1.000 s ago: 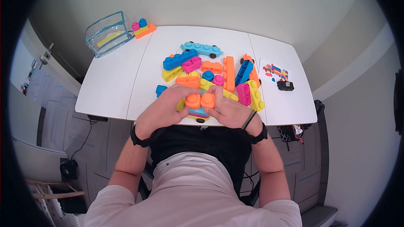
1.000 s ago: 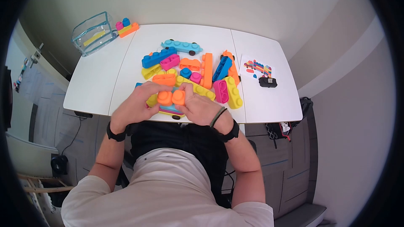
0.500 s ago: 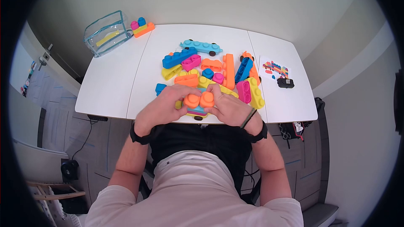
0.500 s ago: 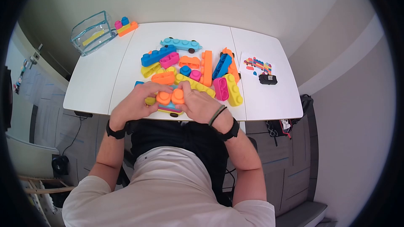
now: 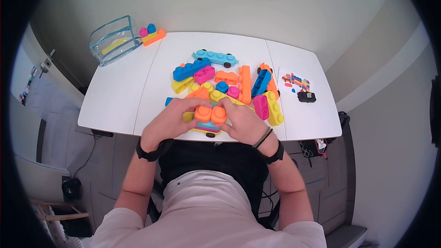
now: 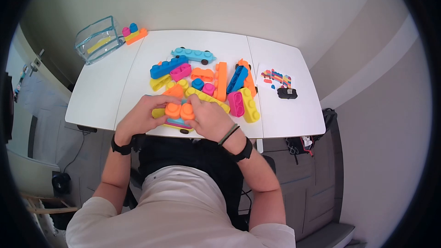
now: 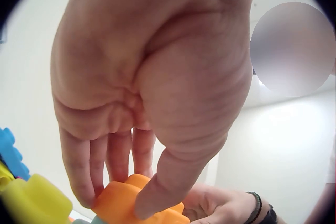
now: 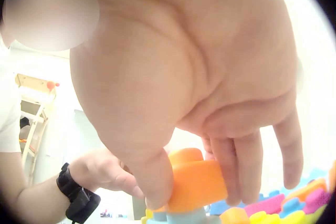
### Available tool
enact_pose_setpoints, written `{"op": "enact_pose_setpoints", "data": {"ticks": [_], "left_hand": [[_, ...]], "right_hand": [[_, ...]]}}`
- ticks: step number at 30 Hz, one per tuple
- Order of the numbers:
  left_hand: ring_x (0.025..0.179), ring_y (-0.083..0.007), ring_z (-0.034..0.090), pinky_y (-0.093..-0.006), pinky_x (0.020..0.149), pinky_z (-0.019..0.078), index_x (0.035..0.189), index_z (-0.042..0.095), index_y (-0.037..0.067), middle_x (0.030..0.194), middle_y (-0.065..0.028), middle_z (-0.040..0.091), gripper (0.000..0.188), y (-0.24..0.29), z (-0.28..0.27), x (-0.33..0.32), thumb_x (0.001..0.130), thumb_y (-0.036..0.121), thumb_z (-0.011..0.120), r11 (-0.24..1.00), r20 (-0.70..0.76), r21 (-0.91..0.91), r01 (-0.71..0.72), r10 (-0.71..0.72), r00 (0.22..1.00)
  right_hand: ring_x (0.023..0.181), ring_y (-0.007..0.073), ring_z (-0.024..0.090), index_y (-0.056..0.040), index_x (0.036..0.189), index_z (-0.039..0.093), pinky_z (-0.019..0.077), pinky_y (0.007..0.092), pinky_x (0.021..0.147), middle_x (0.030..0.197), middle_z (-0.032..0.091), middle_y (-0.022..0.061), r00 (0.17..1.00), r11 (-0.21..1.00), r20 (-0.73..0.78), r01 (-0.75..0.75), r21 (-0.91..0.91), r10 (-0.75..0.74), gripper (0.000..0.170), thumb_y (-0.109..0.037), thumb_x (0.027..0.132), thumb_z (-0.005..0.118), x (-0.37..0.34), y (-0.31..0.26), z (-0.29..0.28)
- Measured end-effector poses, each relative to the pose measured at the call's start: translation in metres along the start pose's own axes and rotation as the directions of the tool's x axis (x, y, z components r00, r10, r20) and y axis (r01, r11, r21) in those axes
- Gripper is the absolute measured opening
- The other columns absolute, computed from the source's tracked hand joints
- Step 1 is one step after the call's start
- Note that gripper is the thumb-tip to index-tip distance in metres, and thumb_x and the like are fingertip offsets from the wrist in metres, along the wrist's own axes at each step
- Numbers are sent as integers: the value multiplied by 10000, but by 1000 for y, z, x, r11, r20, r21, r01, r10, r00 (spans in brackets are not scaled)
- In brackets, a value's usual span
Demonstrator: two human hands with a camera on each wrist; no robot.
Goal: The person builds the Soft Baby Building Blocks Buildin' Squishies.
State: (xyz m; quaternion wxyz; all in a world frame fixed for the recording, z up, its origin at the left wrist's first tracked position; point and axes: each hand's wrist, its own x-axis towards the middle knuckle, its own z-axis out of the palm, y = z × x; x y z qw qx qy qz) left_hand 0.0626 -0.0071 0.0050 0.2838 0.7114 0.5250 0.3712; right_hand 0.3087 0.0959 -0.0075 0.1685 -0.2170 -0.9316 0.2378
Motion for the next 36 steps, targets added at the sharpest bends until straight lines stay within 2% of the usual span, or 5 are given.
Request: {"op": "enact_pose_setpoints", "data": {"ticks": [7,13,25,28,36], "left_hand": [[1288,-266,728,-414,1179,559,1359,700,21,1376,-123,757,548,-2,-1,-2,840,-154,700,998,18,-41,45,-44,999],[1281,-241,724,-410,1179,554,1340,688,30,1364,-100,755,545,-13,-4,-3,823,-143,693,996,33,-76,52,-49,998],[1228,-250,741,-393,1102,615,1290,717,37,1301,-83,771,532,-11,-14,-6,795,-158,739,999,20,1,44,-44,999],[1210,-253,748,-404,1121,600,1288,725,35,1273,-98,782,530,-12,-10,-5,791,-149,744,999,7,1,35,-35,999],[1137,-287,766,-407,1101,582,1252,730,29,1206,-122,799,499,-14,4,-1,776,-113,780,997,-9,75,27,-26,1000]], "right_hand": [[1037,460,732,-38,1372,523,578,532,866,1125,752,234,997,998,53,-56,-25,57,535,-288,984,794,0,0,4],[986,468,738,-29,1520,491,591,551,834,1122,746,263,996,996,-47,76,-55,-78,663,-245,966,782,0,8,16],[921,432,761,-20,1313,569,577,527,829,1001,766,209,999,980,-29,-25,-196,20,526,-286,939,825,-1,-1,11],[988,445,745,-34,1374,554,535,554,876,1067,765,214,992,961,31,-110,-255,122,565,-331,969,813,-1,-3,9],[1014,398,748,-11,1503,528,559,502,901,1056,754,213,998,980,-57,-28,-199,17,682,-290,948,810,-2,-2,22]]}}
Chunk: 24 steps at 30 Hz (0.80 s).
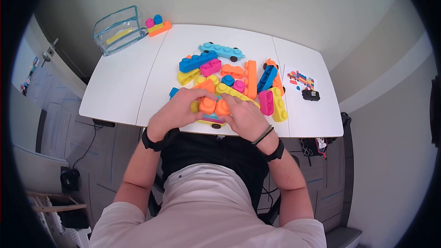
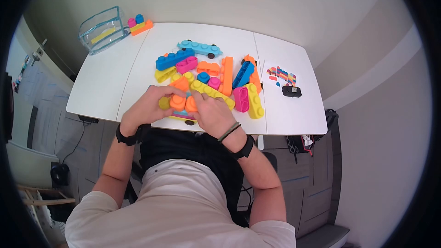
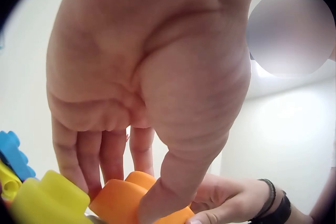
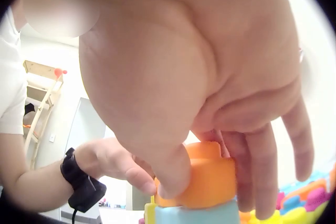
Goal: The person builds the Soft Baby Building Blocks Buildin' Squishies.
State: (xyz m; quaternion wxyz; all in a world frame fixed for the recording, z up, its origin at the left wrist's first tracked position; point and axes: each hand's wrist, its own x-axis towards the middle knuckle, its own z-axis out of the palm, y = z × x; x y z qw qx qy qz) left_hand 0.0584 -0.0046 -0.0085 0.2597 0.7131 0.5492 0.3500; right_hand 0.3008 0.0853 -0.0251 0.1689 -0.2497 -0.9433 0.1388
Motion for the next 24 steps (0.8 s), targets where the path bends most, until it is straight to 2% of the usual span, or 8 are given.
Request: {"op": "enact_pose_setpoints", "data": {"ticks": [9,11,13,15,19,20,21,24], "left_hand": [[1075,-356,784,-402,952,606,1150,710,26,1105,-172,809,434,-7,-25,-11,742,-45,838,998,-29,43,35,-34,999],[1063,-376,781,-403,932,605,1136,704,24,1085,-180,810,422,-6,-35,-17,741,-33,840,997,-49,72,41,-37,998],[1044,-410,768,-419,899,602,1135,703,30,1058,-176,813,414,-9,-45,-21,748,-25,837,986,-35,133,101,-97,995],[1060,-411,763,-423,909,602,1164,704,39,1078,-173,810,443,-18,-56,-27,746,-26,838,978,-47,158,135,-129,990],[1115,-403,743,-431,941,603,1285,689,72,1153,-165,797,563,-40,-70,-39,753,-20,848,954,-117,264,145,-117,986],[1141,-396,732,-433,969,600,1360,660,83,1192,-165,787,642,-39,-71,-40,755,12,861,929,-80,268,257,-244,966],[1141,-396,732,-433,969,600,1360,660,83,1192,-165,787,642,-41,-70,-41,755,12,861,928,-88,271,255,-240,967],[1099,-402,737,-445,960,597,1326,689,79,1132,-160,790,641,-60,-57,-42,721,96,898,917,-128,344,200,-165,978]], "right_hand": [[980,437,756,-52,1651,414,592,555,832,1092,760,235,980,1000,198,-26,9,24,866,-424,969,796,31,-22,-2],[1009,442,757,-48,1593,517,596,540,864,1123,768,244,976,995,210,47,93,-65,786,-505,999,752,54,-4,-10],[1038,438,757,-30,1437,668,598,528,889,1119,774,247,966,978,239,-141,157,101,655,-537,1023,707,88,11,-24],[1049,431,762,-19,1245,761,597,517,922,1107,784,245,940,950,148,-291,-115,306,570,-539,1015,709,130,21,-36],[1227,402,713,-77,1419,638,601,526,980,1316,743,209,933,878,46,-318,-356,357,602,-458,976,782,210,121,17],[1300,392,684,-101,1501,576,597,535,1012,1404,714,192,936,852,16,-313,-421,352,671,-426,962,808,221,138,29],[1300,392,684,-101,1501,576,597,535,1012,1404,714,192,939,852,10,-309,-423,345,671,-426,962,808,229,148,36],[1381,378,615,-138,1594,459,557,582,1089,1445,650,179,915,845,125,-293,-447,384,807,-412,939,843,234,170,59]]}}
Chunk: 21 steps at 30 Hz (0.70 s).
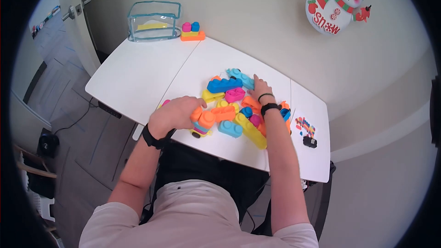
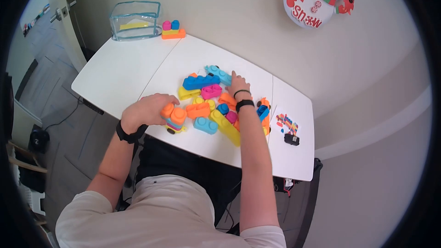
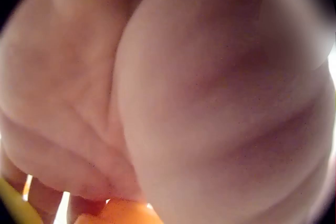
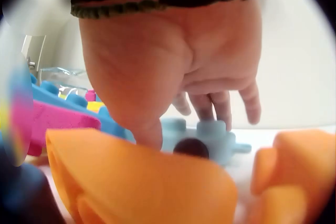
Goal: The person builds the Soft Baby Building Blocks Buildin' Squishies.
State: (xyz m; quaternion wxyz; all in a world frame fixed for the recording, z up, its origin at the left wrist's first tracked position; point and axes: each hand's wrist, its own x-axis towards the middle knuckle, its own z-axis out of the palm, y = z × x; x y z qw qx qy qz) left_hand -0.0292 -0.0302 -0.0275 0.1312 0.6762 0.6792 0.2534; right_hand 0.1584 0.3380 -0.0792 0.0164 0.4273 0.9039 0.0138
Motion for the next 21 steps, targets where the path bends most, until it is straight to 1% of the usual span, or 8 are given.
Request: {"op": "enact_pose_setpoints", "data": {"ticks": [5,7,9,11,13,16,18,21], "left_hand": [[1011,-363,755,-417,924,596,1154,759,44,1056,-155,787,470,-16,-22,11,699,52,874,984,167,-133,116,-93,982],[979,-308,750,-390,924,591,1175,746,39,1031,-145,781,513,-33,-38,2,679,27,877,964,105,-267,-8,38,994],[972,-263,730,-367,932,585,1188,732,24,1034,-135,770,535,-33,-62,-13,681,13,902,965,106,-257,57,-30,994],[992,-252,722,-365,941,587,1218,724,20,1071,-120,769,564,-35,-76,-26,695,18,936,960,-68,-281,10,-30,997],[1002,-243,720,-361,947,588,1227,721,16,1089,-110,769,568,-43,-90,-36,704,16,944,963,-96,-267,35,-63,993],[1043,-211,723,-345,989,594,1247,723,20,1138,-78,773,550,-46,-104,-46,743,-9,941,940,-93,-312,138,-175,980],[1052,-206,724,-342,999,595,1250,725,21,1147,-73,772,544,-45,-109,-49,750,-19,937,924,-68,-336,182,-217,974],[1061,-204,726,-339,1014,594,1258,727,26,1159,-66,772,560,-43,-110,-48,744,-24,947,877,-8,-400,266,-293,956]], "right_hand": [[1449,428,527,-115,1458,627,568,588,1077,1518,570,191,988,991,86,-120,-66,126,681,-442,910,864,0,17,-8],[1388,433,571,-86,1345,700,592,565,1041,1458,604,204,986,985,-132,-117,-124,101,602,-409,874,891,-18,24,-18],[1277,428,632,-55,1279,710,608,537,969,1367,642,223,960,998,-272,-65,8,65,592,-362,822,926,-36,30,-51],[1080,410,699,-22,1185,709,606,506,871,1207,684,237,828,945,-559,217,244,-45,539,-310,790,936,-63,38,-68],[978,384,730,-19,1167,700,599,479,839,1092,714,233,885,840,-465,249,482,5,518,-281,776,917,-116,12,-105],[937,378,750,-27,1174,704,604,455,835,1030,738,212,942,810,-317,266,522,-105,507,-256,763,892,-200,-28,-125],[908,388,755,-42,1162,729,618,449,803,1042,749,171,874,841,-443,386,379,-201,500,-258,742,895,-233,-41,-95],[894,376,752,-45,1154,732,618,449,770,1023,739,154,894,821,-382,392,415,-233,488,-257,745,893,-268,-67,-79]]}}
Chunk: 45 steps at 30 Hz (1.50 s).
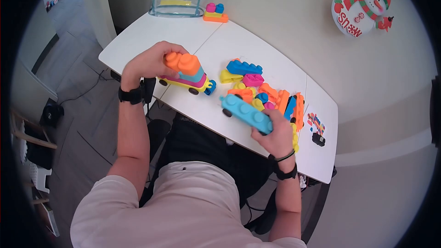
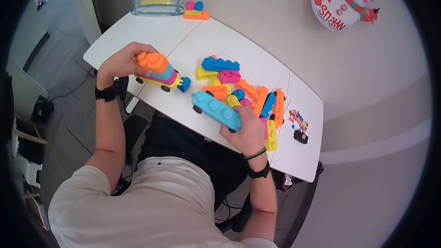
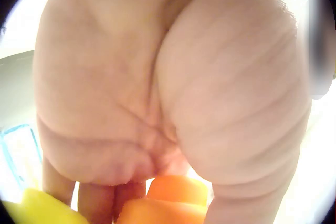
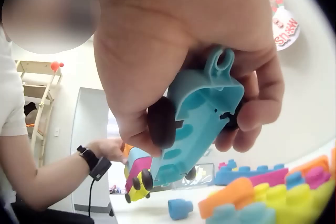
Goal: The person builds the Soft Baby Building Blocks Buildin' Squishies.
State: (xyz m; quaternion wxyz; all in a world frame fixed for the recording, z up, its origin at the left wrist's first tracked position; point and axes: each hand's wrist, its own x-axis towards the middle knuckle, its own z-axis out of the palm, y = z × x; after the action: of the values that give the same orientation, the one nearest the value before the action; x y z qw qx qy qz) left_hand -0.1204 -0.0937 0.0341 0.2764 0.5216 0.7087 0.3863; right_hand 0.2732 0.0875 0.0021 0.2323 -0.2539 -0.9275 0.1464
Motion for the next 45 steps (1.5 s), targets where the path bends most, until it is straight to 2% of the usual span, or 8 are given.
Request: {"op": "enact_pose_setpoints", "data": {"ticks": [11,19,26,30,35,40,42,45], "left_hand": [[986,-295,736,-384,918,619,1233,772,26,1104,-120,772,565,-5,35,26,693,-27,929,970,46,137,-199,195,980],[1062,-353,750,-408,940,618,1159,809,36,1156,-157,801,457,-1,40,19,725,-97,864,918,-89,396,-5,43,995],[1130,-353,745,-429,958,605,1182,795,72,1200,-142,793,408,-22,49,33,827,-123,739,891,-192,441,107,-23,981],[1120,-388,724,-428,975,588,1183,777,57,1160,-162,783,456,-27,53,36,770,-136,772,891,-240,434,134,-29,970],[1343,-376,640,-479,1150,502,1433,661,124,1416,-160,704,666,-22,59,27,803,-67,755,819,-282,530,219,-73,957],[1452,-373,582,-494,1261,425,1493,614,98,1534,-172,641,635,19,65,18,871,-18,669,827,-250,556,-77,254,934],[1414,-358,622,-486,1197,501,1465,637,66,1499,-163,669,583,45,88,24,888,-11,670,928,-349,270,-259,344,872],[1377,-316,658,-456,1120,562,1439,661,48,1471,-147,694,514,50,132,35,926,7,636,948,-221,89,-307,319,922]], "right_hand": [[862,378,746,-27,1164,714,610,449,722,1011,736,159,994,996,-74,77,-54,-81,511,-265,756,907,-1,-1,4],[926,431,757,-28,1235,655,603,506,789,1015,759,224,997,974,69,14,225,-30,537,-322,845,879,-17,-2,75],[948,447,745,-30,1184,673,598,526,817,1042,756,220,930,972,359,-152,178,80,464,-373,901,808,-6,-30,102],[1034,431,720,-29,1206,683,596,524,848,1103,737,203,971,978,239,-58,200,8,426,-342,935,781,-11,-15,111],[1134,401,672,-46,1291,688,596,511,882,1187,719,163,991,997,127,-48,62,40,464,-363,966,784,-17,3,110],[1136,400,678,-53,1271,700,596,511,881,1180,719,161,998,994,46,-57,92,53,471,-385,951,799,-22,6,114],[1142,399,679,-54,1265,704,596,509,884,1178,719,160,997,994,1,-72,85,72,466,-380,947,802,-25,7,115],[1155,394,679,-57,1267,710,588,507,924,1194,719,155,992,994,109,-70,83,60,463,-367,937,808,-23,7,110]]}}
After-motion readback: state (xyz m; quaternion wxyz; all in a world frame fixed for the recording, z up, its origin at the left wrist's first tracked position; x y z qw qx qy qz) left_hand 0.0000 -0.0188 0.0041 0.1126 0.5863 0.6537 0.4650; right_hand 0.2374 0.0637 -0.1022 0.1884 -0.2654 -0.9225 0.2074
